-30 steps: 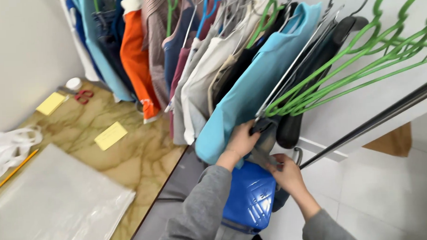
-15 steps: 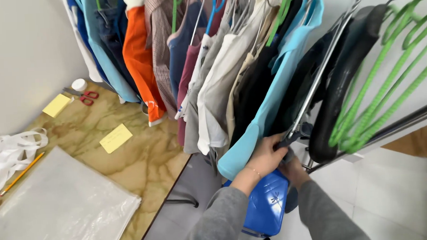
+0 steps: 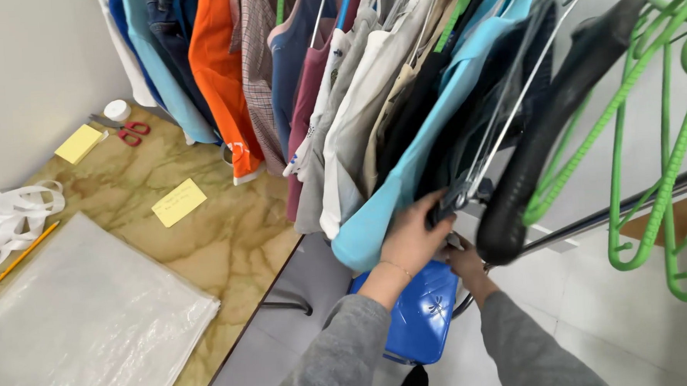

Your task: The person opens a cardboard box and removes a pair of jeans wrapped in plastic. They unwrap the jeans, unfold them, and place them on a white hanger. Finally, the person hangs the jeans on a clothing rack and closes the empty box.

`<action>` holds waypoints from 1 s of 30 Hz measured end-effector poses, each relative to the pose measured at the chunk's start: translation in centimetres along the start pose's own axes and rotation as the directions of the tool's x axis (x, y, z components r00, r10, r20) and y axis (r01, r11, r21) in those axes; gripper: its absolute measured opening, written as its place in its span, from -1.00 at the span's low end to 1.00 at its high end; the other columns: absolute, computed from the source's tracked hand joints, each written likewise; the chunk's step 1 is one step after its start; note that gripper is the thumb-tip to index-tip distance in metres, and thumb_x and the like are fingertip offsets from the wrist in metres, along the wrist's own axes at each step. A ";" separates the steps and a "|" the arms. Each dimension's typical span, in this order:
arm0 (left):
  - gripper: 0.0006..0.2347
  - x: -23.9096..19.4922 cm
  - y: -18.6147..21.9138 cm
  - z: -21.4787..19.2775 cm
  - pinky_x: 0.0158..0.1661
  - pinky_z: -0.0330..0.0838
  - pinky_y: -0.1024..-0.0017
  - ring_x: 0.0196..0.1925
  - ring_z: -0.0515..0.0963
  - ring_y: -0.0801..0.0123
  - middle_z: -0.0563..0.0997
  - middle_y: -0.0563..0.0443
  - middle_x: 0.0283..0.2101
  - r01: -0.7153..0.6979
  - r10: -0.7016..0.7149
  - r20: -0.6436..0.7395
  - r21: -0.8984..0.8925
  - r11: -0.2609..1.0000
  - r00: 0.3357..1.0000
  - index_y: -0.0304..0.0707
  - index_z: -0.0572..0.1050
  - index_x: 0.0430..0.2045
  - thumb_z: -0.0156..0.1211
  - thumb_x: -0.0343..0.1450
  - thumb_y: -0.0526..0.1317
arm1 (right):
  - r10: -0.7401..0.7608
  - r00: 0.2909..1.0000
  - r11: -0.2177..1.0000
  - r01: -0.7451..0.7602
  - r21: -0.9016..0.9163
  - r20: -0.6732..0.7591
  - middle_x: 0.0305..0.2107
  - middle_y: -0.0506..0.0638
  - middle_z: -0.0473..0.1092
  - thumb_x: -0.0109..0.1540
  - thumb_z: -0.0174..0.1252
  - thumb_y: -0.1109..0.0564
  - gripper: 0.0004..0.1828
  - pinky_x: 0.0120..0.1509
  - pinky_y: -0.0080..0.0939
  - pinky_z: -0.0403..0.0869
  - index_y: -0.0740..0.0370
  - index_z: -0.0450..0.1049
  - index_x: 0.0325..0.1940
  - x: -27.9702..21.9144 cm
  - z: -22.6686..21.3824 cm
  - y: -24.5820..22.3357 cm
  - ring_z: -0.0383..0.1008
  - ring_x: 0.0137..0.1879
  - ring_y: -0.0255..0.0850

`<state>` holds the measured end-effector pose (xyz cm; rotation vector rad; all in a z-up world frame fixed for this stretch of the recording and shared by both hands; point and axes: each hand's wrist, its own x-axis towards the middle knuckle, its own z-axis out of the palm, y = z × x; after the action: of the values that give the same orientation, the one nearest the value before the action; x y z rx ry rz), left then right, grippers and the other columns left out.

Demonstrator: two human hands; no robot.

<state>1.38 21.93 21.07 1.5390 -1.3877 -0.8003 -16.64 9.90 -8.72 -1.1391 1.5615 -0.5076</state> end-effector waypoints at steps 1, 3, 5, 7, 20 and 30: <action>-0.58 -0.3 -0.2 -0.1 0.20 0.54 0.05 0.22 0.60 -0.09 0.65 -0.23 0.12 0.040 -0.039 -0.026 0.034 0.999 0.999 -0.13 0.47 0.25 0.15 0.45 -0.14 | -0.022 1.000 0.999 0.022 -0.035 0.004 0.11 0.43 0.46 0.34 0.21 -0.03 -0.27 0.17 0.21 0.58 0.10 0.22 0.59 -3.2 -0.4 -1.4 0.54 0.15 0.27; -0.57 -0.8 -0.5 -0.2 0.22 0.51 0.02 0.23 0.58 -0.10 0.63 -0.28 0.15 0.072 -0.069 -0.058 0.065 0.995 0.996 -0.11 0.42 0.30 0.08 0.51 -0.06 | -0.053 0.999 0.996 0.053 -0.069 0.005 0.23 0.46 0.38 0.33 0.23 -0.13 -0.17 0.25 0.26 0.54 0.14 0.15 0.63 -9.8 -1.0 -4.3 0.47 0.27 0.29; -0.60 -1.2 -1.0 -0.2 0.21 0.50 0.00 0.23 0.58 -0.12 0.59 -0.32 0.19 0.061 -0.053 -0.103 0.073 0.995 0.993 -0.14 0.38 0.32 0.03 0.56 -0.10 | -0.066 0.997 0.997 0.067 0.025 -0.047 0.26 0.47 0.36 0.37 0.15 -0.02 -0.29 0.26 0.23 0.50 0.22 0.21 0.58 -16.3 -1.1 -7.5 0.45 0.29 0.28; -0.63 -2.6 -3.1 0.7 0.20 0.48 0.15 0.21 0.62 0.03 0.64 -0.19 0.15 -0.025 0.022 -0.157 -0.014 1.000 0.987 -0.19 0.45 0.24 0.06 0.52 -0.16 | -0.024 1.000 0.981 0.028 0.190 -0.019 0.21 0.26 0.43 0.35 0.14 -0.06 -0.36 0.29 0.05 0.43 0.22 0.34 0.49 -20.3 -2.0 -8.8 0.49 0.27 0.11; -0.76 -25.4 -6.9 -17.5 0.14 0.54 0.49 0.06 0.74 0.38 0.76 -0.12 0.01 -0.150 -0.077 -0.437 -0.461 0.875 0.896 -0.28 0.57 0.02 0.13 0.52 -0.21 | -0.360 0.921 0.799 0.223 0.559 0.148 0.11 0.28 0.53 0.42 -0.01 0.07 -0.58 0.26 0.05 0.52 0.44 0.51 0.20 -40.1 6.6 -17.9 0.55 0.19 0.10; -0.75 -46.5 -5.8 -31.3 0.04 0.47 0.48 0.12 0.74 0.32 0.77 -0.10 0.05 -0.061 -0.388 -0.733 -0.503 0.862 0.559 -0.26 0.59 0.03 0.09 0.50 -0.27 | -0.467 0.778 0.825 0.212 0.524 0.421 0.08 0.25 0.54 0.42 0.02 0.05 -0.61 0.25 0.00 0.54 0.34 0.52 0.20 -49.9 19.5 -19.4 0.56 0.13 0.01</action>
<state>24.20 73.38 23.77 1.3531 -0.2883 -0.3668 6.75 48.82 25.71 -1.0826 0.6842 -0.6875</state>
